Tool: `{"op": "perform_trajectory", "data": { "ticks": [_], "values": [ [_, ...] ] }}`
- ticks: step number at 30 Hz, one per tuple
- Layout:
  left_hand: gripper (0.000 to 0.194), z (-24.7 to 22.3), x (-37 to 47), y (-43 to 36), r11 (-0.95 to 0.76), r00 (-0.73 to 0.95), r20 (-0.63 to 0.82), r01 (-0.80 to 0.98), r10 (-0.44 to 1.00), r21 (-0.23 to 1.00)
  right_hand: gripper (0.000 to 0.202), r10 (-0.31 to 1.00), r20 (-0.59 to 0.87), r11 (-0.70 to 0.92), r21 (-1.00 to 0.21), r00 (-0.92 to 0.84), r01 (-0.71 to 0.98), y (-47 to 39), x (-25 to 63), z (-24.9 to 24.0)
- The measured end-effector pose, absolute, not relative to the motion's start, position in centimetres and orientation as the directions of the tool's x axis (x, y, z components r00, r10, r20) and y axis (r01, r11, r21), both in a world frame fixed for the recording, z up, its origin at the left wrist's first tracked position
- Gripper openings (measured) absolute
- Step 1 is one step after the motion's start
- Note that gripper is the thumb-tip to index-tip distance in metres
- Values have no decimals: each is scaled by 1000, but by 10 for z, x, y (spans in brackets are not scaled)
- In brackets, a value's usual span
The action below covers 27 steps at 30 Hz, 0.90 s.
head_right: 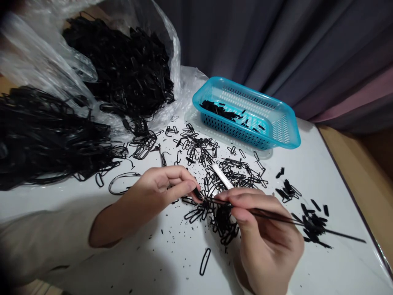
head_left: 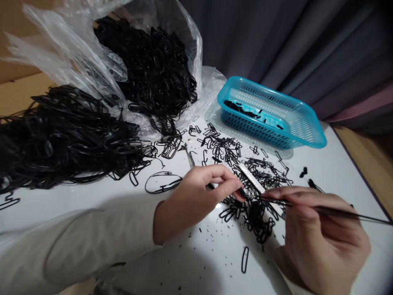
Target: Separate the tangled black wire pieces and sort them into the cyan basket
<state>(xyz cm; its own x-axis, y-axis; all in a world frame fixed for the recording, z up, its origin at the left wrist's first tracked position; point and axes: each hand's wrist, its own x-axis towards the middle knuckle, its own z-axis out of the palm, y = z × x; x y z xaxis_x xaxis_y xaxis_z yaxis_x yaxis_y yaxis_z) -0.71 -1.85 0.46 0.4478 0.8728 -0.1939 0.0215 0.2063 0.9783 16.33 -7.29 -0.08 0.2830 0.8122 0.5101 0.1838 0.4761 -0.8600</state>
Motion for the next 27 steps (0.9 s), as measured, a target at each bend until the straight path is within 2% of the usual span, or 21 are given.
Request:
{"op": "perform_trajectory", "data": {
  "ticks": [7, 22, 27],
  "values": [
    [18, 3, -5, -20, 204, 443, -197, 33, 875, 978, 16, 772, 600, 530, -790, 211, 308, -71, 165, -1],
    [22, 4, -6, -22, 202, 427, -231, 113, 874, 973, 20, 728, 649, 548, -744, 219, 382, -69, 163, -2],
    [23, 2, -6, -21, 225, 415, -261, 134, 872, 965, 14, 674, 717, 610, -675, 176, 415, -70, 165, -4]
  ]
}}
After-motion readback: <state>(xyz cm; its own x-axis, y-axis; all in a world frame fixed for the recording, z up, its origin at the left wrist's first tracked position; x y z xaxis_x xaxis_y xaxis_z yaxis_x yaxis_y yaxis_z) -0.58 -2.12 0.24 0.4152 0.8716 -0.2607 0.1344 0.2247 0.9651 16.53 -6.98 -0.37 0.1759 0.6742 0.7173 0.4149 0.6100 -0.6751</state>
